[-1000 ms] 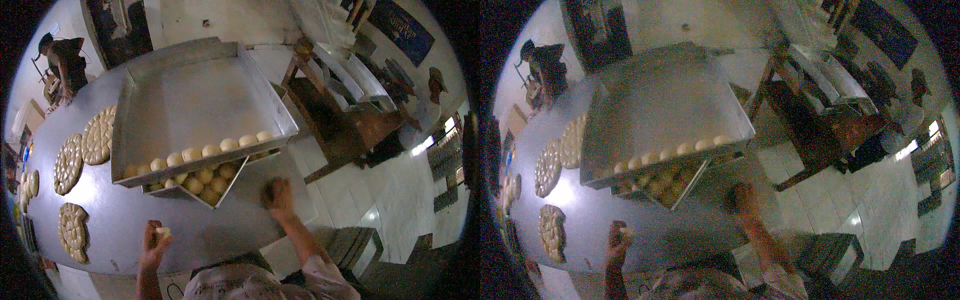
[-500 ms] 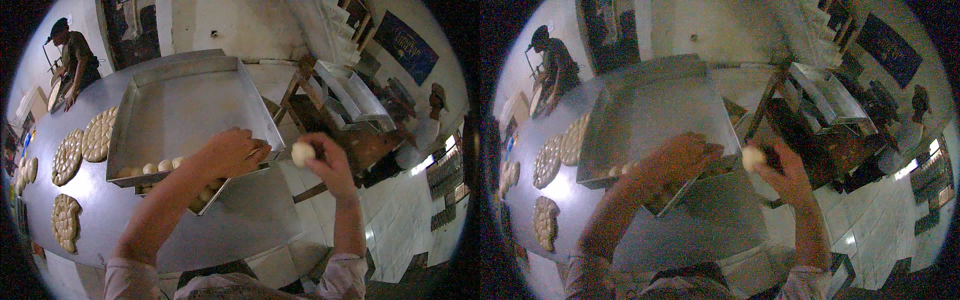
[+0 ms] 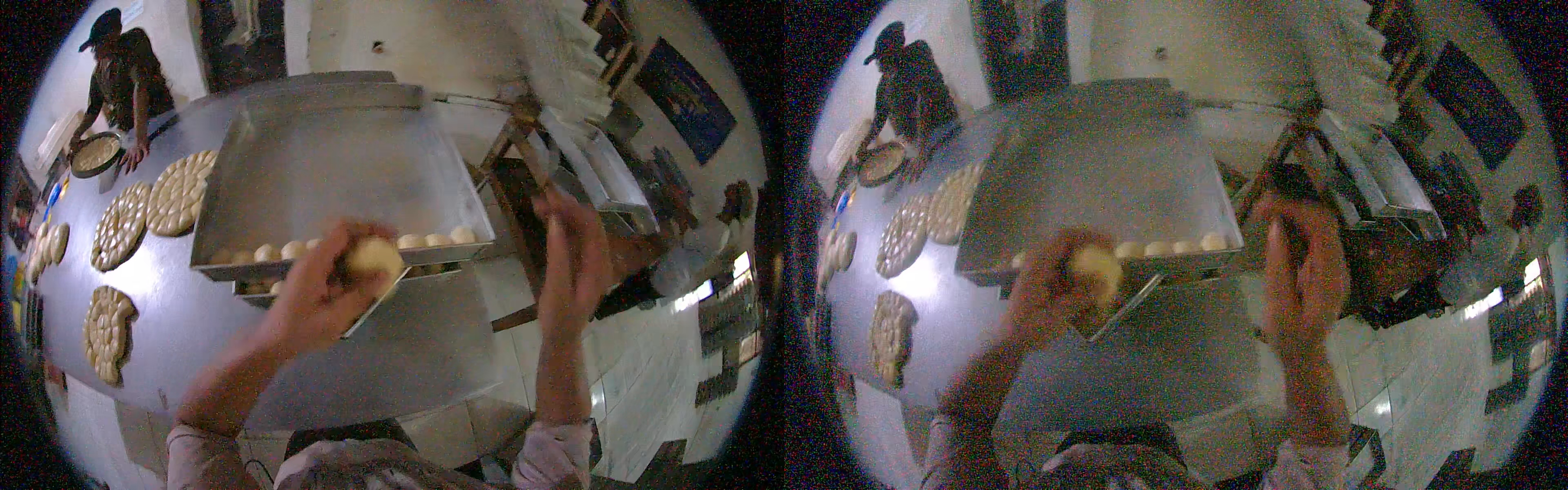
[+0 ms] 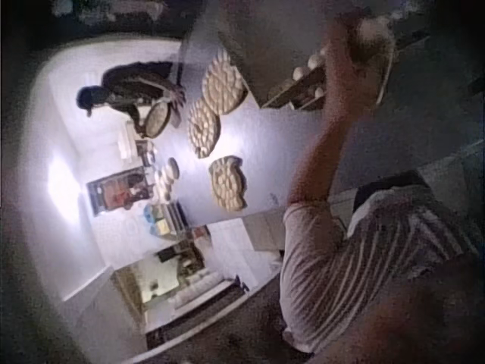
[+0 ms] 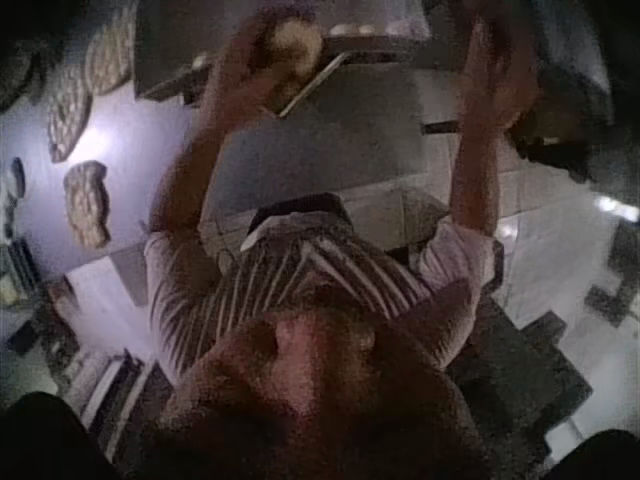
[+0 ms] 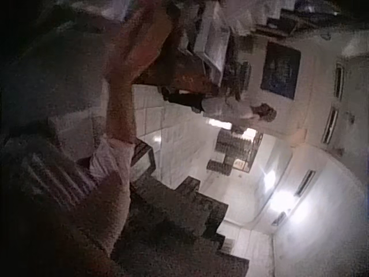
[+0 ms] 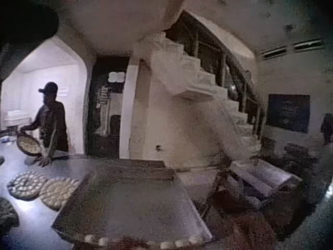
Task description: The person organizes small balls of dough into rows within metal baking trays and occasionally shapes larger pieces of dough by hand on a metal table.
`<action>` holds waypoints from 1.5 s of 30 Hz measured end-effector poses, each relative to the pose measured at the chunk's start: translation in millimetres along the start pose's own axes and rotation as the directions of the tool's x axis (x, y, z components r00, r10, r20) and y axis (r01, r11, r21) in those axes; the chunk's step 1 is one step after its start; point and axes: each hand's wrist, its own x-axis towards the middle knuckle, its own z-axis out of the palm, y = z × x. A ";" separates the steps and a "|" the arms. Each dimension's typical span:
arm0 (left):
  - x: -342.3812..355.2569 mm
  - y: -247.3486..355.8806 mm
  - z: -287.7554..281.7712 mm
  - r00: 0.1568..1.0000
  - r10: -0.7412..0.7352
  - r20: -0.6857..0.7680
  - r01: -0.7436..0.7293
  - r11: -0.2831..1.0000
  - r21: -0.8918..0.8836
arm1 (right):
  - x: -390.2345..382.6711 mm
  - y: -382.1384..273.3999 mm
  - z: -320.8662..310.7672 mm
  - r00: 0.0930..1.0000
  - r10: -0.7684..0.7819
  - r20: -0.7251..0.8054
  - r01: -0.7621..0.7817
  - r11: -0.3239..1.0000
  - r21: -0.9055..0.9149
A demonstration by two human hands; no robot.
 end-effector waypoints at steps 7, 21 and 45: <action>-144.1 -30.7 -22.9 0.855 -0.494 0.158 0.508 0.738 -0.443 | -167.7 -28.3 104.8 0.864 -0.016 0.503 -0.098 0.975 0.201; -467.6 -163.4 -375.6 -0.055 0.341 -0.938 0.997 -0.028 -0.068 | -279.9 132.7 137.6 0.968 0.149 0.201 0.089 0.547 -0.833; -223.7 -83.5 -156.6 0.740 -0.536 -0.406 0.216 0.761 -0.612 | -218.9 110.4 61.3 0.892 0.235 0.385 -0.038 0.890 -0.455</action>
